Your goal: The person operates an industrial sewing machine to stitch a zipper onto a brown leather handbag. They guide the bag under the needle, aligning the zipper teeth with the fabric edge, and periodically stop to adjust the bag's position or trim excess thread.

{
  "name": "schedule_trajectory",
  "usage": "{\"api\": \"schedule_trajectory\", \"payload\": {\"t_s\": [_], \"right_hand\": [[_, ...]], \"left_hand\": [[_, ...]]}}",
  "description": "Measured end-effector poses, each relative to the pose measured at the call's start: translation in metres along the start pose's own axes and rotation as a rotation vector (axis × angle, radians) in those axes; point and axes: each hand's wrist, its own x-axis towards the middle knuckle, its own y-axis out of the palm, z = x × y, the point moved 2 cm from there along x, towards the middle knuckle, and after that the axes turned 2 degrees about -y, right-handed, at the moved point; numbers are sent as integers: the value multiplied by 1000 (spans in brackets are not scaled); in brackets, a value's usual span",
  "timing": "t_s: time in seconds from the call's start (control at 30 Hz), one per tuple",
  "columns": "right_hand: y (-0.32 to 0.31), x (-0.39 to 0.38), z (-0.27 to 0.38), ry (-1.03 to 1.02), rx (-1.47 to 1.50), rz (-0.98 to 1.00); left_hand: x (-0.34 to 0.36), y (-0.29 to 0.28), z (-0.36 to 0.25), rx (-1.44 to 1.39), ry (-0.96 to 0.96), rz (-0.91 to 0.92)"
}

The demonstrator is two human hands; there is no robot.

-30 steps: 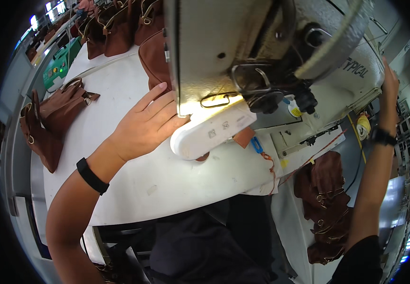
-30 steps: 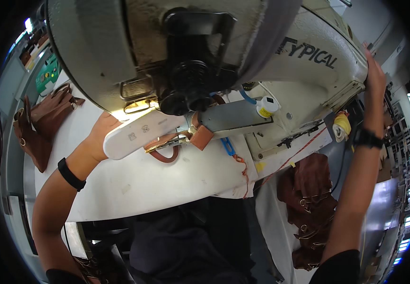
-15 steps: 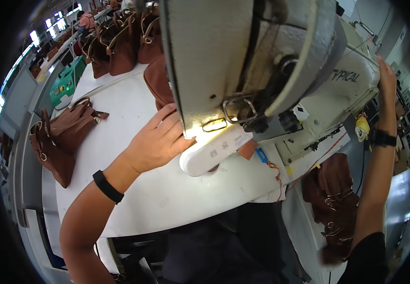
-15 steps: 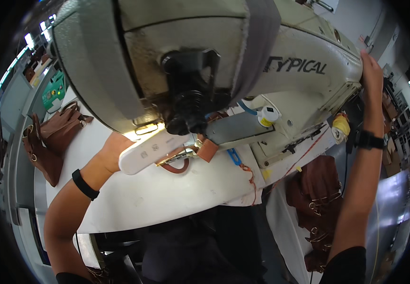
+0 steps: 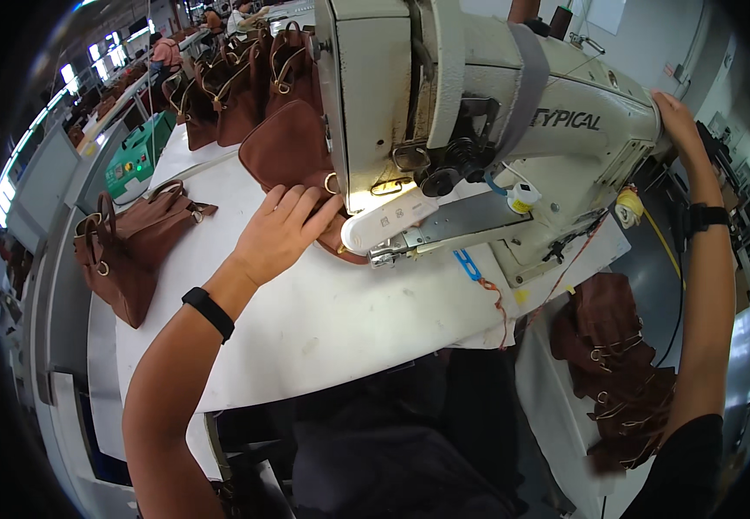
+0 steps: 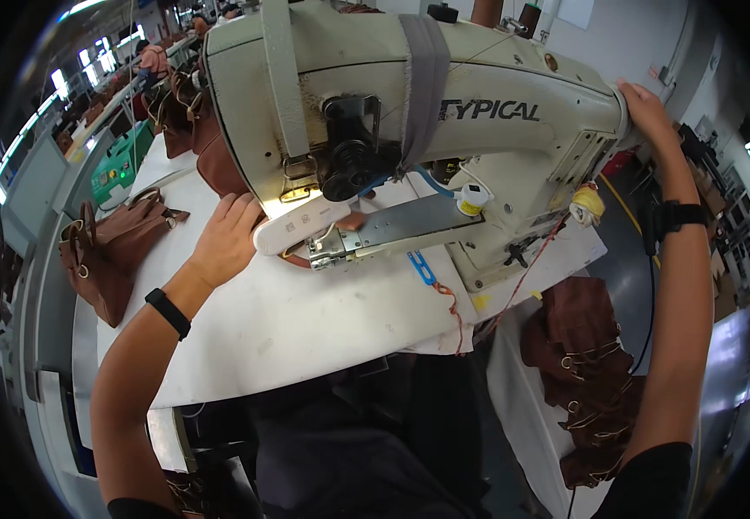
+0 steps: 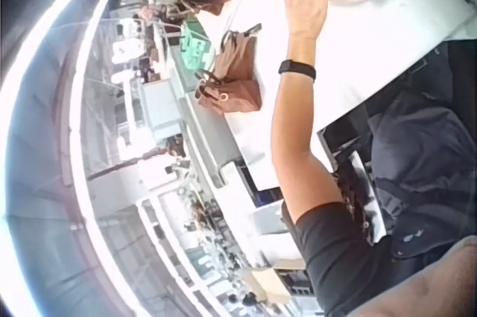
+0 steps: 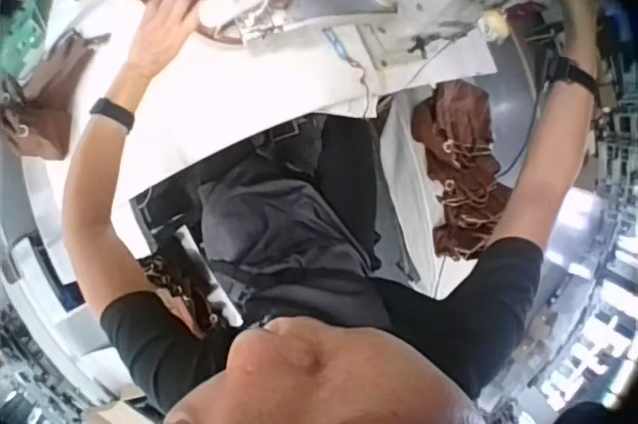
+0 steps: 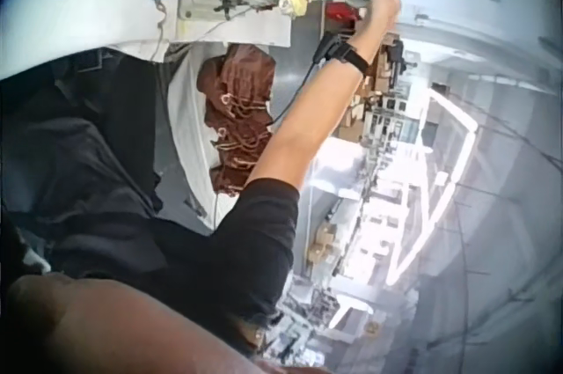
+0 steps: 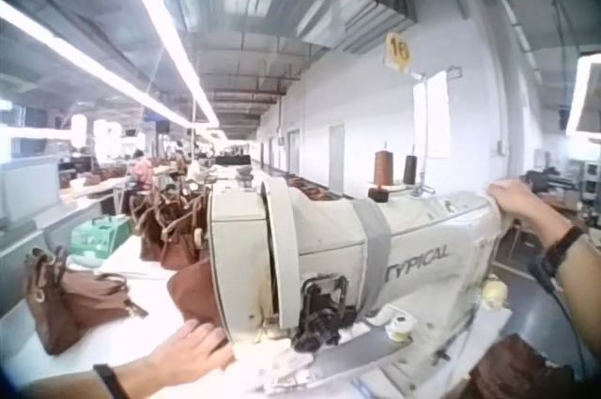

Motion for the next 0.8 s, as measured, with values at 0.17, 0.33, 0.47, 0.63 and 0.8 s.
{"api": "schedule_trajectory", "payload": {"t_s": [0.17,0.33,0.47,0.63,0.8], "right_hand": [[8,20,3,-12,-7,152],[33,-11,-9,-172,43,-290],[58,-65,-11,-209,230,-606],[20,-19,-7,-197,-19,-277],[59,-69,-3,-165,211,-711]], "left_hand": [[-36,-2,3,137,-130,120],[-61,4,-34,181,-241,297],[-66,-15,-61,230,-302,357],[-77,-36,-101,119,-432,375],[-81,-40,-128,32,-608,299]]}}
